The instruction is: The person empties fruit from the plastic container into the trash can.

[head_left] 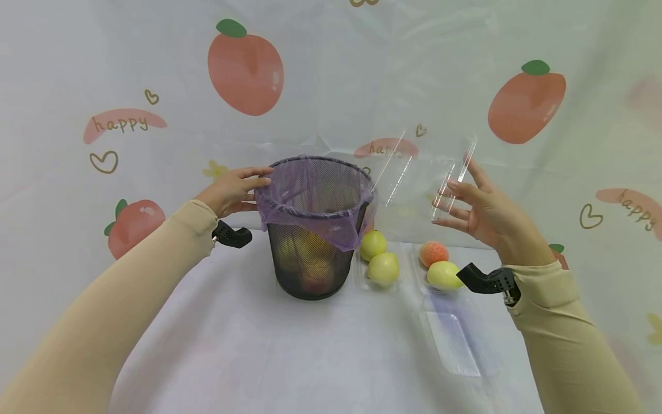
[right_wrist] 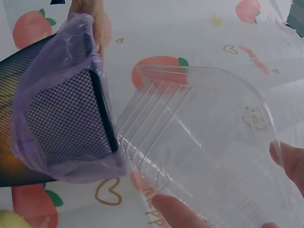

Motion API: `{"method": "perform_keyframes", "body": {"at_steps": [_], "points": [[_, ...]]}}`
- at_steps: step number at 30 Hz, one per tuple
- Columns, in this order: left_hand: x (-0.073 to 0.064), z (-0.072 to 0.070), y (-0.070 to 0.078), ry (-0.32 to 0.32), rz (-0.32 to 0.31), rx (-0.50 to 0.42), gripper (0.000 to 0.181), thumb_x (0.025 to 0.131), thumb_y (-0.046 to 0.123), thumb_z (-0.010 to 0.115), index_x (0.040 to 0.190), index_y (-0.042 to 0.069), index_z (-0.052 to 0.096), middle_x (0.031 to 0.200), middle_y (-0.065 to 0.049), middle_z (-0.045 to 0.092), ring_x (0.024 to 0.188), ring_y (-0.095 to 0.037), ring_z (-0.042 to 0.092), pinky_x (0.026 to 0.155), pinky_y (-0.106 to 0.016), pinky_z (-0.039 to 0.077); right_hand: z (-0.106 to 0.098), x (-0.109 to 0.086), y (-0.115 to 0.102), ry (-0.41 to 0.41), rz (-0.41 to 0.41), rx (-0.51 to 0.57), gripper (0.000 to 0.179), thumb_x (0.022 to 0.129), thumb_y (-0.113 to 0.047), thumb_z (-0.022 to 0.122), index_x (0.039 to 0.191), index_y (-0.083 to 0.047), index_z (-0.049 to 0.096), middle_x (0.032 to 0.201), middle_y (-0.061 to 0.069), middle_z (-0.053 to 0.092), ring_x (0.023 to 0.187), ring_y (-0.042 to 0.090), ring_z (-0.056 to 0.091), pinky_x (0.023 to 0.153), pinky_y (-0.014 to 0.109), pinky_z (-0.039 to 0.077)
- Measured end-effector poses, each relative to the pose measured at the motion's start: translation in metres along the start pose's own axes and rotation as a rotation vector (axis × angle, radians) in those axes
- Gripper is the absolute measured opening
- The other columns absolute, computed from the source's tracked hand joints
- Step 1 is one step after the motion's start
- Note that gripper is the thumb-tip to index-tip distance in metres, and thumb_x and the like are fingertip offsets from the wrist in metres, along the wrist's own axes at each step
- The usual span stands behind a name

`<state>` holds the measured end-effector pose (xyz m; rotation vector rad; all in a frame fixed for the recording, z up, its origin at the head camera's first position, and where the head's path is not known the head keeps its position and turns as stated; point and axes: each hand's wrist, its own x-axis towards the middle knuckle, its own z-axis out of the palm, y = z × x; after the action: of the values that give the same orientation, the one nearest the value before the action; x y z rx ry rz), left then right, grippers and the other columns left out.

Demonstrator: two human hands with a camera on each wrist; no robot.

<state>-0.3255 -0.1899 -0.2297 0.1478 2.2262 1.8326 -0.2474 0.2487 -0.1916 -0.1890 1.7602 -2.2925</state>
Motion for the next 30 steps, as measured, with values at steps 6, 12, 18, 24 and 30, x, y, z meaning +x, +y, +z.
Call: {"method": "perform_keyframes", "body": {"at_steps": [6, 12, 18, 24, 30], "points": [[0.0, 0.0, 0.0, 0.005, -0.003, -0.001, 0.054, 0.102, 0.025, 0.05, 0.152, 0.016, 0.032, 0.153, -0.009, 0.027, 0.124, -0.027, 0.046, 0.105, -0.04, 0.045, -0.014, -0.012, 0.018, -0.087, -0.046, -0.007, 0.073, 0.1, -0.012, 0.05, 0.151, -0.049, 0.012, 0.123, 0.003, 0.047, 0.094, 0.022, 0.069, 0.078, 0.042, 0.06], [0.001, 0.0, 0.0, 0.001, -0.004, -0.025, 0.054, 0.102, 0.023, 0.05, 0.152, 0.015, 0.031, 0.158, -0.011, 0.021, 0.134, -0.034, 0.039, 0.11, -0.046, 0.039, -0.031, -0.026, 0.04, -0.091, -0.027, 0.005, 0.077, 0.101, -0.013, 0.048, 0.152, -0.048, 0.003, 0.118, 0.003, 0.055, 0.094, 0.022, 0.07, 0.077, 0.037, 0.06], [0.002, -0.001, -0.001, 0.003, -0.001, -0.015, 0.055, 0.102, 0.024, 0.051, 0.152, 0.015, 0.031, 0.159, -0.01, 0.021, 0.135, -0.034, 0.039, 0.11, -0.046, 0.04, -0.043, -0.037, 0.066, -0.116, 0.006, -0.01, 0.078, 0.102, -0.013, 0.044, 0.152, -0.046, -0.006, 0.118, 0.001, 0.055, 0.095, 0.022, 0.069, 0.078, 0.033, 0.06], [0.002, -0.002, -0.002, 0.017, -0.006, -0.003, 0.054, 0.101, 0.026, 0.052, 0.152, 0.017, 0.033, 0.158, -0.01, 0.022, 0.134, -0.034, 0.039, 0.109, -0.046, 0.04, -0.048, -0.046, 0.091, -0.141, 0.039, -0.026, 0.078, 0.103, -0.011, 0.042, 0.153, -0.043, -0.01, 0.12, -0.002, 0.055, 0.096, 0.019, 0.069, 0.081, 0.033, 0.059], [0.002, -0.002, -0.003, 0.021, -0.001, 0.014, 0.055, 0.101, 0.027, 0.053, 0.152, 0.017, 0.034, 0.157, -0.01, 0.024, 0.133, -0.034, 0.041, 0.108, -0.045, 0.042, -0.049, -0.05, 0.116, -0.104, 0.119, -0.111, 0.08, 0.103, -0.013, 0.045, 0.153, -0.04, -0.011, 0.118, -0.003, 0.058, 0.099, 0.016, 0.068, 0.084, 0.039, 0.058]]}}
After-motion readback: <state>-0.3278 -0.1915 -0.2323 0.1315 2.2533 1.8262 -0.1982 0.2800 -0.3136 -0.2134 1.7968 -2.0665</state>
